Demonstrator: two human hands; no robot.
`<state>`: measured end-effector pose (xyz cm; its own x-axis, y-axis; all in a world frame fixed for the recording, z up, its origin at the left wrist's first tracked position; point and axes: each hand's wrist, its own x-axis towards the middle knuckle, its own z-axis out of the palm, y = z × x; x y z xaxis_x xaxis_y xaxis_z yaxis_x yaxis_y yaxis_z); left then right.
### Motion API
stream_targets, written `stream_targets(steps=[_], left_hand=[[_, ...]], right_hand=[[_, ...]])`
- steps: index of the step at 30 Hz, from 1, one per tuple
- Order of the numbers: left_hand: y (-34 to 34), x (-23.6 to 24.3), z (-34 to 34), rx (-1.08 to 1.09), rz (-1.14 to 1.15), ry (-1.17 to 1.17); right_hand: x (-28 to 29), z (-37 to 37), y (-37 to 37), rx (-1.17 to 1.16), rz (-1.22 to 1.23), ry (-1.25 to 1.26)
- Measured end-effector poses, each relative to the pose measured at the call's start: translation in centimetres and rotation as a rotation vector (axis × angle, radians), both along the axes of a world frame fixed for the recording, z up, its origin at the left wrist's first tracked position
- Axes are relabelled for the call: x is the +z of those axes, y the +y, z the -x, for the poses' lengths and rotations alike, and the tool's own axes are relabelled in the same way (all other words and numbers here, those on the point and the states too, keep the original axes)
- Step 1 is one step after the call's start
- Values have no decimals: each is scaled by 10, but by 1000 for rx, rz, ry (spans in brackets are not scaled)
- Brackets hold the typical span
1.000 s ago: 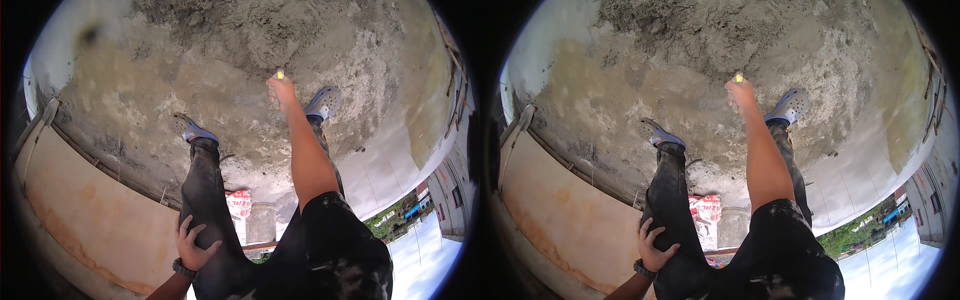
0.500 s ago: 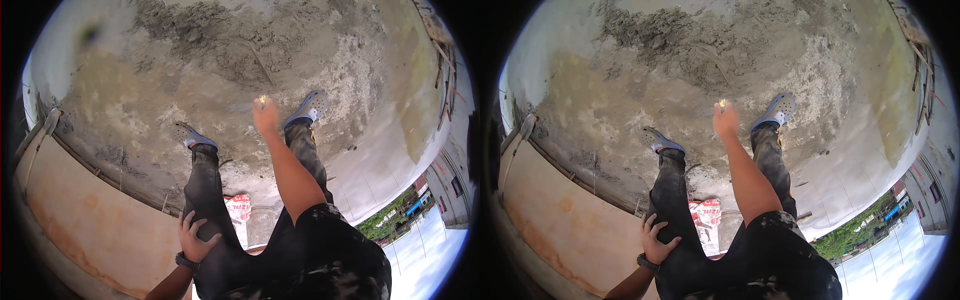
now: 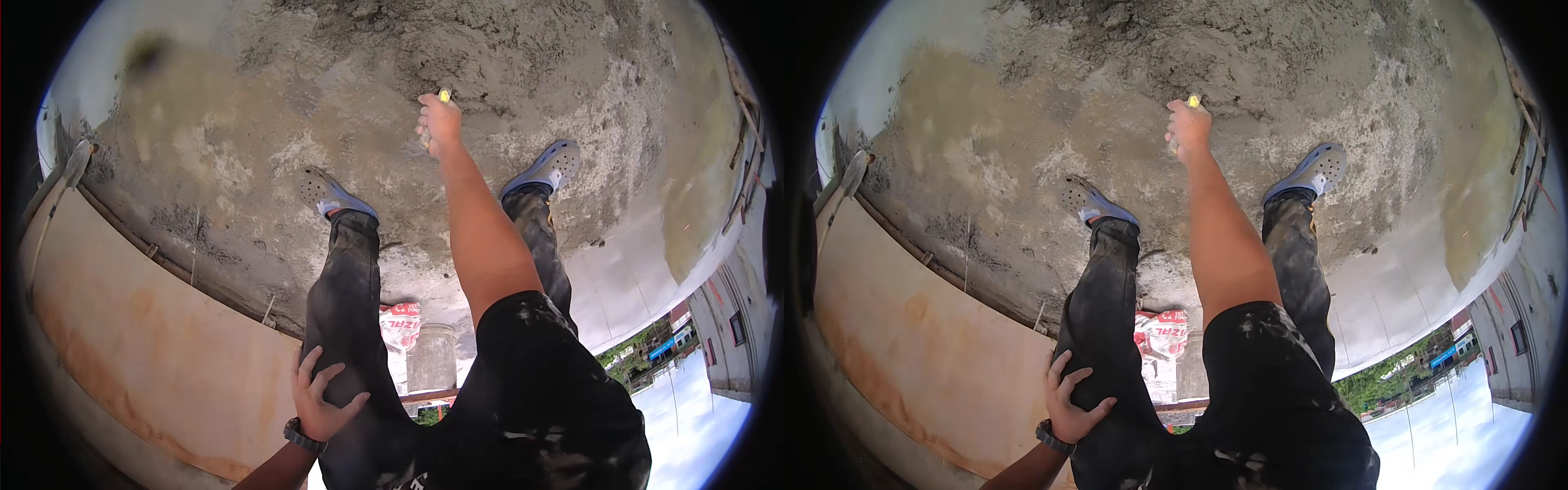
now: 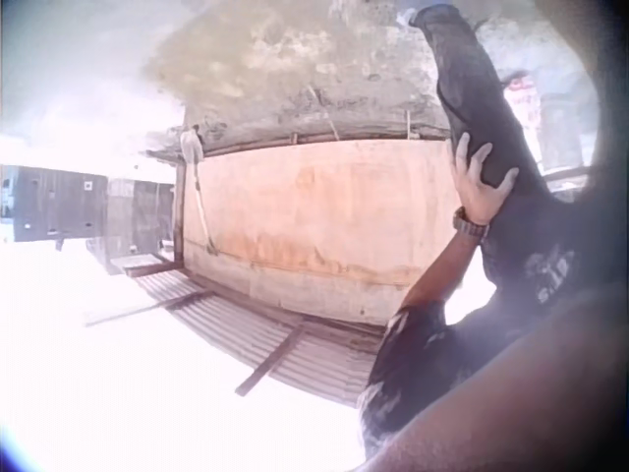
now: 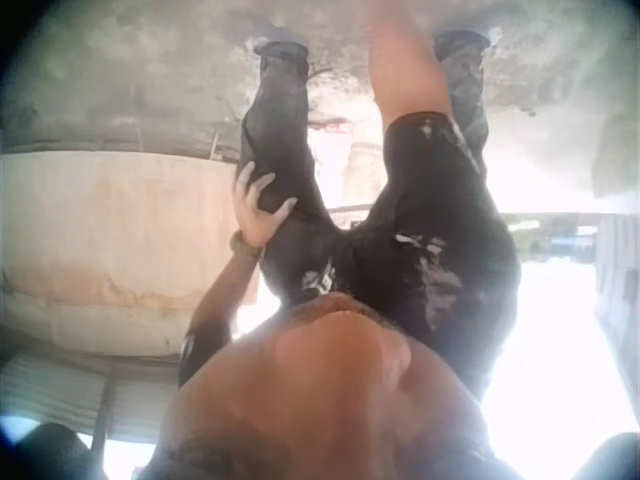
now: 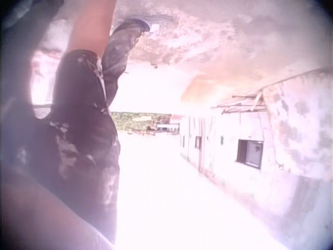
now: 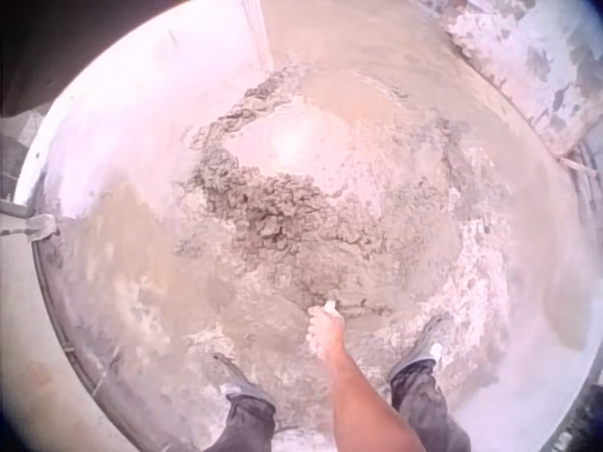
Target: The person applies mortar to a wall using a trowel, spreading and smoothing the mixture across the vertical surface while crouching.
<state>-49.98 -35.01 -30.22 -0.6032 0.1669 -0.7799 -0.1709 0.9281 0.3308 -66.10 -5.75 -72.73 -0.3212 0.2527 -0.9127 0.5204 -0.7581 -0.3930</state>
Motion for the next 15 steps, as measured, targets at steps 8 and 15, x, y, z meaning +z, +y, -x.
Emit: stream_targets(steps=[8, 15], left_hand=[[1, 9, 1, 23, -24, 17], [12, 10, -2, 27, 17, -10]], right_hand=[[94, -48, 45, 597, -657, -72], [83, -86, 63, 1106, -865, -333]])
